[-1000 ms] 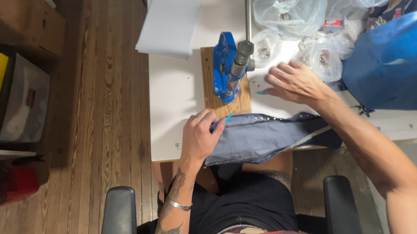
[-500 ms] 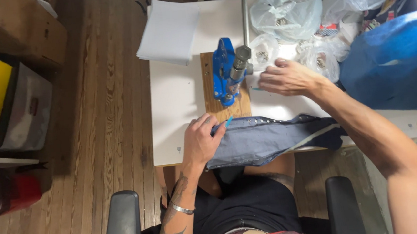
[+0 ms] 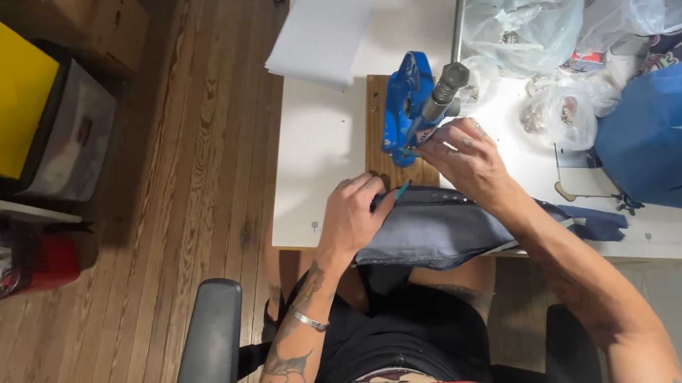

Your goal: Attaching metal studs to denim fabric using a manual press

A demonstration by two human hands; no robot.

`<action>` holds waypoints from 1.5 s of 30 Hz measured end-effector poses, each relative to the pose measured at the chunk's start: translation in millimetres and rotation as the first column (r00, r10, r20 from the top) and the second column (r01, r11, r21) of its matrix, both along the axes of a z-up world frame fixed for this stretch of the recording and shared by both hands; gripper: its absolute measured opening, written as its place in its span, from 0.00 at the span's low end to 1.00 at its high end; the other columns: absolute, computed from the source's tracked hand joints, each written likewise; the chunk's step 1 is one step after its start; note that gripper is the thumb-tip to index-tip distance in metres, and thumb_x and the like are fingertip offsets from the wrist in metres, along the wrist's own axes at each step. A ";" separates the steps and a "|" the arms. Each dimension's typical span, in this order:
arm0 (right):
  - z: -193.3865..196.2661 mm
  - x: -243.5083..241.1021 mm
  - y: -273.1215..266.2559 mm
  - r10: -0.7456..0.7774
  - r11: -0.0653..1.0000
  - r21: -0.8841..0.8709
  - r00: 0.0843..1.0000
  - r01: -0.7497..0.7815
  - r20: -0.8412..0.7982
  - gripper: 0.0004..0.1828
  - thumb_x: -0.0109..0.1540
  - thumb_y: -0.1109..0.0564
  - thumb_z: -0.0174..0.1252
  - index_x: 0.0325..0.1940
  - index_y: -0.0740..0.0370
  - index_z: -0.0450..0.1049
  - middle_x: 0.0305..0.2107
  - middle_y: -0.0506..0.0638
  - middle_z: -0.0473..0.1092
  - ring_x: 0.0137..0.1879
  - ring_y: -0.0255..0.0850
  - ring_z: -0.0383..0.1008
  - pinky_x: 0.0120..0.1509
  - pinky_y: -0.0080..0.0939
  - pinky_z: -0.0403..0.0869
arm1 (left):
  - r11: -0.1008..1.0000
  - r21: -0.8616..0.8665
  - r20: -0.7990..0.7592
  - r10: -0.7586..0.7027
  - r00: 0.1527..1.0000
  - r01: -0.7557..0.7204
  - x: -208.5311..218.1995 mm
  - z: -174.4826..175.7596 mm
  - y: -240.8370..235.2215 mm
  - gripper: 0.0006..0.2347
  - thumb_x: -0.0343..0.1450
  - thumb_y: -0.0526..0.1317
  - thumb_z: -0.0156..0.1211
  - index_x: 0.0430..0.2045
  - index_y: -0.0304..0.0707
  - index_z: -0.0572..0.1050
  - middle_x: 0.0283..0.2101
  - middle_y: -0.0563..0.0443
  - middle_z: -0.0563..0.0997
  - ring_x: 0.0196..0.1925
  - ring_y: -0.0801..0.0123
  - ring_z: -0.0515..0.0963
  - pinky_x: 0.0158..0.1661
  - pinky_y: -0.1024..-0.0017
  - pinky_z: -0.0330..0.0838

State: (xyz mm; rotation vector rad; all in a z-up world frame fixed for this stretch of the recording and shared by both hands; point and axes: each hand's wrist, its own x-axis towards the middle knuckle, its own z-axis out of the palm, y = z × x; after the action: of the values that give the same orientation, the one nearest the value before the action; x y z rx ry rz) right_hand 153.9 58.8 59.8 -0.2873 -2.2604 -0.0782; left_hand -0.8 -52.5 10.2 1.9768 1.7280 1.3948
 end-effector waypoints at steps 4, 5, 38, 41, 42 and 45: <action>10.3 -1.9 2.2 0.068 0.991 -0.117 0.998 -0.069 -0.014 0.02 0.54 0.63 0.59 0.27 0.65 0.74 0.22 0.54 0.65 0.28 0.48 0.64 0.33 0.43 0.67 | 1.000 -0.008 -0.031 -0.022 0.999 0.021 -0.8 -0.1 1.7 0.10 0.64 0.43 0.54 0.15 0.39 0.66 0.17 0.52 0.67 0.24 0.59 0.73 0.30 0.67 0.68; 10.6 -2.1 3.7 0.084 0.985 -0.152 0.996 -0.084 -0.012 0.03 0.55 0.62 0.58 0.27 0.64 0.74 0.22 0.54 0.65 0.28 0.48 0.64 0.32 0.44 0.66 | 1.000 -0.003 -0.042 -0.016 0.999 0.016 -0.9 -1.4 1.8 0.10 0.65 0.43 0.53 0.15 0.39 0.65 0.17 0.52 0.67 0.24 0.59 0.73 0.30 0.68 0.68; -24.0 58.5 -0.5 0.069 0.985 -0.173 0.945 -0.014 0.320 0.07 0.60 0.59 0.42 0.33 0.67 0.63 0.24 0.53 0.59 0.23 0.45 0.66 0.26 0.40 0.69 | 0.999 0.039 -0.125 0.015 0.992 -0.010 -0.9 -18.6 5.5 0.12 0.65 0.47 0.53 0.13 0.44 0.62 0.16 0.55 0.62 0.23 0.61 0.72 0.27 0.69 0.67; -51.0 50.4 12.6 0.043 0.998 0.025 0.964 -0.051 0.262 0.08 0.60 0.59 0.41 0.32 0.65 0.64 0.24 0.53 0.59 0.23 0.45 0.66 0.27 0.39 0.69 | 0.999 0.032 -0.116 0.022 0.993 -0.018 0.4 -16.4 5.8 0.11 0.64 0.46 0.55 0.14 0.44 0.63 0.17 0.55 0.63 0.24 0.63 0.73 0.28 0.70 0.67; -38.2 40.3 8.9 0.040 0.998 0.029 0.965 -0.049 0.261 0.08 0.60 0.59 0.41 0.32 0.65 0.64 0.24 0.53 0.59 0.23 0.45 0.66 0.27 0.39 0.69 | 0.999 0.035 -0.118 0.020 0.993 -0.015 1.2 -12.2 5.6 0.11 0.64 0.46 0.55 0.14 0.44 0.63 0.17 0.55 0.63 0.24 0.63 0.73 0.28 0.70 0.67; -11.2 13.2 1.0 -0.011 0.956 0.289 0.972 -0.059 0.236 0.07 0.59 0.61 0.43 0.29 0.65 0.65 0.21 0.52 0.59 0.22 0.40 0.64 0.27 0.35 0.68 | 1.000 0.020 -0.060 -0.006 0.998 0.007 2.0 -1.8 1.5 0.11 0.64 0.44 0.54 0.13 0.41 0.64 0.16 0.53 0.64 0.22 0.58 0.72 0.27 0.67 0.67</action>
State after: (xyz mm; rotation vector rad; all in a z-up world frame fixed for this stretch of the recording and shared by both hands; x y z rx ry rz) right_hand 167.1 59.7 48.6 -0.0934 -2.4446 -0.4537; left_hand 1.2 -51.0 8.5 2.0529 1.7376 1.3697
